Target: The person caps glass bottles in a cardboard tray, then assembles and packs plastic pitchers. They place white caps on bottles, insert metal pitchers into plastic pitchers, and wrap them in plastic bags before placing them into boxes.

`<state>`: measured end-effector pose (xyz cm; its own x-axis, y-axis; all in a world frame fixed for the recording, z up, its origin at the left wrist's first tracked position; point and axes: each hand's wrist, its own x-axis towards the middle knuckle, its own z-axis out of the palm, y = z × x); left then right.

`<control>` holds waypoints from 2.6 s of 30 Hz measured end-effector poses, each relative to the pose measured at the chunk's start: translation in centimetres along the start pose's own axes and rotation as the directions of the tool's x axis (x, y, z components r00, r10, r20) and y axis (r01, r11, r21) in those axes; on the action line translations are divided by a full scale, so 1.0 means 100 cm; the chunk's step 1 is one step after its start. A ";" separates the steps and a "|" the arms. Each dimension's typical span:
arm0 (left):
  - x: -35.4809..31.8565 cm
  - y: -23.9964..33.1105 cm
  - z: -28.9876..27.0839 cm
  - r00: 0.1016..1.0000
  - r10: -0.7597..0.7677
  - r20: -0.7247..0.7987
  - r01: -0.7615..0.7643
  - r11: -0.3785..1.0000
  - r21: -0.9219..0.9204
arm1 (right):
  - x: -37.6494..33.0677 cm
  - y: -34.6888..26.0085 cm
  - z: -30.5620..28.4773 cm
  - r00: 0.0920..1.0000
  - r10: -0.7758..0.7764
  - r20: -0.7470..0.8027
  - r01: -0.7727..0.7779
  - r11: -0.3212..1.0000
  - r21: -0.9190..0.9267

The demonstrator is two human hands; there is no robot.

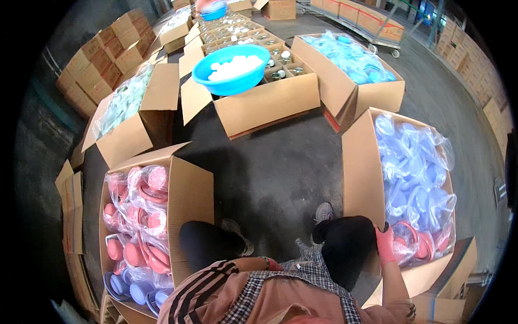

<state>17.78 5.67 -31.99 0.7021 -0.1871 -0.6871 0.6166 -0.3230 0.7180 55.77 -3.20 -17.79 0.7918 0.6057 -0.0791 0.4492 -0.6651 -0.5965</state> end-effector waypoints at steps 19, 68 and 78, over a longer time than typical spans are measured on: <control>0.001 -0.033 -0.109 0.998 -0.013 -0.063 0.001 0.981 -0.194 | 0.012 -0.029 0.029 0.984 0.175 0.026 -0.165 0.959 -0.230; 0.015 -0.069 -0.349 0.991 -0.030 0.128 0.041 0.996 -0.084 | 0.168 -0.101 0.044 0.958 0.258 -0.125 -0.287 0.871 -0.399; -0.033 -0.100 -0.462 0.968 -0.230 -0.103 0.233 0.972 0.011 | 0.177 -0.156 0.032 0.877 0.479 -0.031 -0.424 0.742 -0.519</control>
<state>25.72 52.41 -31.75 0.5739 -0.0112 -0.8188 0.7590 -0.3682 0.5370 61.49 19.28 -12.41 0.9228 0.1986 -0.3302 0.2123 -0.9772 0.0056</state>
